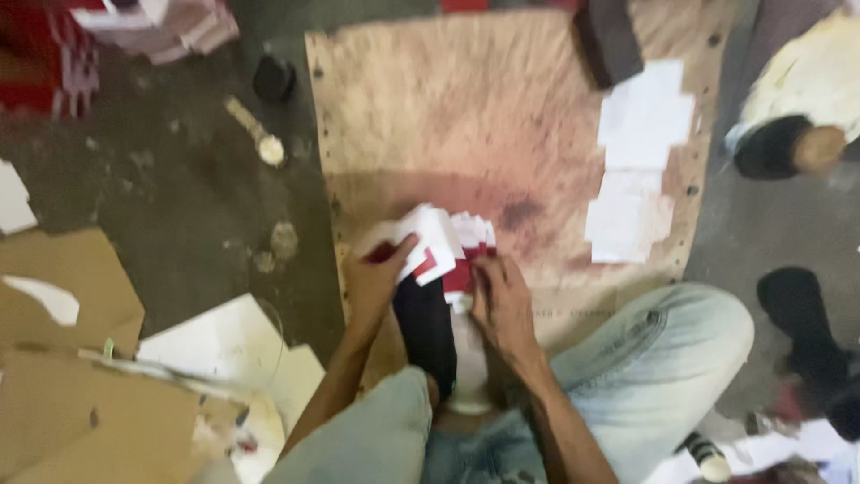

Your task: The person sits on the floor and wraps a red rectangular item with white paper. They smooth the paper, fold the edges, and use a round wooden tool to press and crease the folds. The wrapped item is then placed aside, and the process is repeated with another item.

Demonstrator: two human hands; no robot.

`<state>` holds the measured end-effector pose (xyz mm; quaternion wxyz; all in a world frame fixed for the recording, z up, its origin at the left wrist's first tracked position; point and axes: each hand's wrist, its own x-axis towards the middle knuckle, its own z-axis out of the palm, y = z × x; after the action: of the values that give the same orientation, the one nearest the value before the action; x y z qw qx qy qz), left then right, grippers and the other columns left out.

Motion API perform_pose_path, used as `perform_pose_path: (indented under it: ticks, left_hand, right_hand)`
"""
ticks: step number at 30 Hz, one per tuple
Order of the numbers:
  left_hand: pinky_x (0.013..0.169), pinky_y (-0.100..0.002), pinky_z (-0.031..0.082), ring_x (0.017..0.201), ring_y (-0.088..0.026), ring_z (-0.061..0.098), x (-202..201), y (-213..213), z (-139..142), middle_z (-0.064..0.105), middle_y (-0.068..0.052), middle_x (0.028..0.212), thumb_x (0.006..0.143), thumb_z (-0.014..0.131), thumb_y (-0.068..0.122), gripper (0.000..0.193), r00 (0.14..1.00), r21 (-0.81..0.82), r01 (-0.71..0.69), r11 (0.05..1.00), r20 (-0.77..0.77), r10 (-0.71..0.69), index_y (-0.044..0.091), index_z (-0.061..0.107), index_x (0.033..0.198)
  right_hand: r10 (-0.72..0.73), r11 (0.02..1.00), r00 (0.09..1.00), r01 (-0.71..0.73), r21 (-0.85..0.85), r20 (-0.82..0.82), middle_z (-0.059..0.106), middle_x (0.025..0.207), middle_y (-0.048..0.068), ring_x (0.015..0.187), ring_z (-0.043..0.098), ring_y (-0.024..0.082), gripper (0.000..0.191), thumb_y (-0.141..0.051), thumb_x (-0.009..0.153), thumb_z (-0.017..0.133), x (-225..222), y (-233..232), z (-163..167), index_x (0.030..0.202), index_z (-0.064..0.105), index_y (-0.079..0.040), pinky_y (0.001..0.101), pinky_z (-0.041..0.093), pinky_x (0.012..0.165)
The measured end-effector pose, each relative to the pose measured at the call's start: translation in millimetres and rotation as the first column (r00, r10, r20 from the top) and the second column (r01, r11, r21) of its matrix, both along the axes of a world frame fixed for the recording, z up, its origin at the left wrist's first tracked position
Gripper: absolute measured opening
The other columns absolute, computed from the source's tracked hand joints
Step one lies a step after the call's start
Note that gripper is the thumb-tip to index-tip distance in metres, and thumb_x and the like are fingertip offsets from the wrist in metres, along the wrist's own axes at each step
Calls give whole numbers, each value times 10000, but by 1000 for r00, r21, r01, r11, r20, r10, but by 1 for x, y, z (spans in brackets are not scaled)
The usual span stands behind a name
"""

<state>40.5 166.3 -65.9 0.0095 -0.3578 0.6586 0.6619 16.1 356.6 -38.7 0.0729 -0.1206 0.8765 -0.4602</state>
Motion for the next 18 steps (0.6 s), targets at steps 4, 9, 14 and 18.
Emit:
perform_pose_path:
  ticks: [4,9,14,18]
  left_hand:
    - [716,-318,586,807,-166,731,3,10,-4,765,-120,925,751,905,207,438,991,-119,125,985,53,-120,9,733,1102]
    - [707,-315,597,790,-186,736,8,24,-7,776,-122,916,755,918,254,422,980,-116,108,987,176,-87,-1,738,1040]
    - [730,-333,592,818,-226,776,13,38,-9,779,-150,909,759,913,230,437,930,-270,359,894,26,-366,-18,740,1074]
    - [721,-323,617,839,-219,738,15,47,-10,706,-168,987,715,915,183,678,907,-131,418,899,11,-420,-51,568,1249]
  right_hand:
    - [-33,999,998,35,-30,47,631,1000,173,889,648,345,172,25,960,664,1,1,-2,1127,664,-18,415,535,788]
    - [-2,999,1000,2,35,-7,619,971,185,874,632,359,150,-39,943,661,7,8,-10,1082,682,14,420,512,755]
    - [-63,998,978,63,5,200,639,902,188,785,647,324,118,-88,958,702,6,21,-25,992,699,24,398,505,701]
    - [-156,987,978,149,60,141,675,866,171,712,668,323,221,-131,914,773,7,22,-28,1047,701,30,401,516,653]
